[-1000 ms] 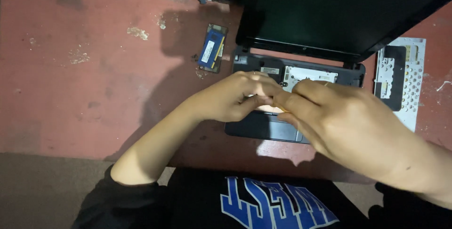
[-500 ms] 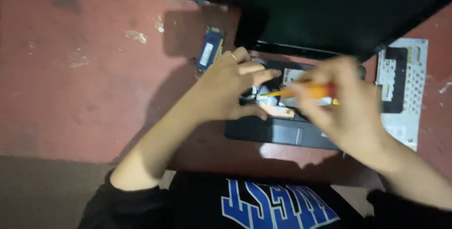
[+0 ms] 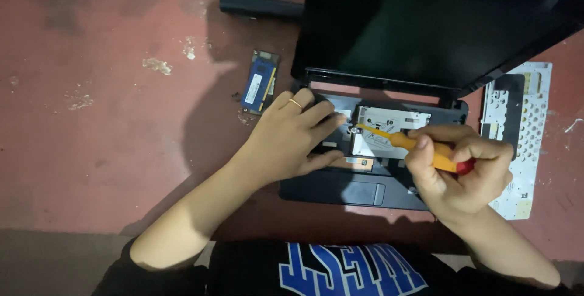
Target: Repairing a laptop by unscrewing internal components and removing the keyboard
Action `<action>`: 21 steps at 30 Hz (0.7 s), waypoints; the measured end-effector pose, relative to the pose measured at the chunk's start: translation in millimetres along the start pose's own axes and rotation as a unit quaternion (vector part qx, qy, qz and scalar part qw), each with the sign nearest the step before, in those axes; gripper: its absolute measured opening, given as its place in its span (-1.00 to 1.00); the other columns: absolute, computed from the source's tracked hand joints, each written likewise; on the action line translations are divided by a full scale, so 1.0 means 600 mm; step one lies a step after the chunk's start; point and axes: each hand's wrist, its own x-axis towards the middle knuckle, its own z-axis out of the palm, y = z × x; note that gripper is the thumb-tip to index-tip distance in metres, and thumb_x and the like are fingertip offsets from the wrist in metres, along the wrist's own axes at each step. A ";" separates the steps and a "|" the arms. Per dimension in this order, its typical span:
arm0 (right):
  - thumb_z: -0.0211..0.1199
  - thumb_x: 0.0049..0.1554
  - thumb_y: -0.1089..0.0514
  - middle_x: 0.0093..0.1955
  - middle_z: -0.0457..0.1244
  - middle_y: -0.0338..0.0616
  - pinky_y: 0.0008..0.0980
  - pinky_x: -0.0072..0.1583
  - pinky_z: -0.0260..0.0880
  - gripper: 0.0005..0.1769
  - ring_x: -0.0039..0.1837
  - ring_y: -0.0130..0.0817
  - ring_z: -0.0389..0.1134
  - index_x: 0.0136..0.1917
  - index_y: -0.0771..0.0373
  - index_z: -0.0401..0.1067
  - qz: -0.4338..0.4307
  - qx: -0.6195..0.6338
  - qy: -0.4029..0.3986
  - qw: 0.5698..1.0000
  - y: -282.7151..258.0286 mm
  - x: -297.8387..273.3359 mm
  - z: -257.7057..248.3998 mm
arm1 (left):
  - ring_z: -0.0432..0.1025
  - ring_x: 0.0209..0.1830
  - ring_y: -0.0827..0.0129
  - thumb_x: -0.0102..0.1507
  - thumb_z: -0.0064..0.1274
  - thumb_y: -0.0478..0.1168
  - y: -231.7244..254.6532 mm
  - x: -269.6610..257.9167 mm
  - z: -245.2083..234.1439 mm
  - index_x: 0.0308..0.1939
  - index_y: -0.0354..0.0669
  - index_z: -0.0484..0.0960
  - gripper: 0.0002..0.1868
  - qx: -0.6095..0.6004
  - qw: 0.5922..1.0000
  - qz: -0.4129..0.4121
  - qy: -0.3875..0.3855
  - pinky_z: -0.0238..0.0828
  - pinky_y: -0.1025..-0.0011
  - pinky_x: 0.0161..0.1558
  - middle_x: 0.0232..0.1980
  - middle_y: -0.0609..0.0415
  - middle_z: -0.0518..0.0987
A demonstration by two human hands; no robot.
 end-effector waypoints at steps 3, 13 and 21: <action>0.22 0.19 0.39 -0.28 0.31 0.12 -0.58 -0.29 0.21 -0.60 -0.19 -0.14 0.45 -0.17 0.33 -0.05 -0.025 -0.025 0.002 0.999 -0.001 0.002 0.006 | 0.24 -0.13 0.21 0.22 0.06 0.25 0.002 0.000 -0.004 0.01 -0.11 0.60 -0.45 -0.013 1.000 -0.005 0.001 0.22 0.28 -0.26 -0.05 0.13 0.45; 0.20 0.13 0.50 -0.32 0.21 0.08 -0.62 -0.37 0.29 -0.59 -0.14 -0.10 0.46 -0.17 0.31 -0.06 -0.056 0.034 -0.006 0.998 0.008 -0.005 0.012 | 0.25 -0.12 0.23 0.18 0.09 0.19 0.002 -0.001 0.001 0.03 -0.11 0.59 -0.46 -0.003 1.000 -0.003 -0.025 0.21 0.31 -0.29 -0.05 0.15 0.43; 0.19 0.23 0.38 -0.23 0.33 0.08 -0.59 -0.33 0.11 -0.64 -0.19 -0.21 0.44 -0.14 0.33 -0.03 -0.026 -0.029 -0.108 0.993 -0.010 0.031 -0.004 | 0.27 -0.08 0.20 0.16 0.14 0.15 0.004 -0.003 0.003 0.06 -0.06 0.55 -0.48 0.017 1.000 -0.004 -0.012 0.27 0.29 -0.26 -0.03 0.15 0.42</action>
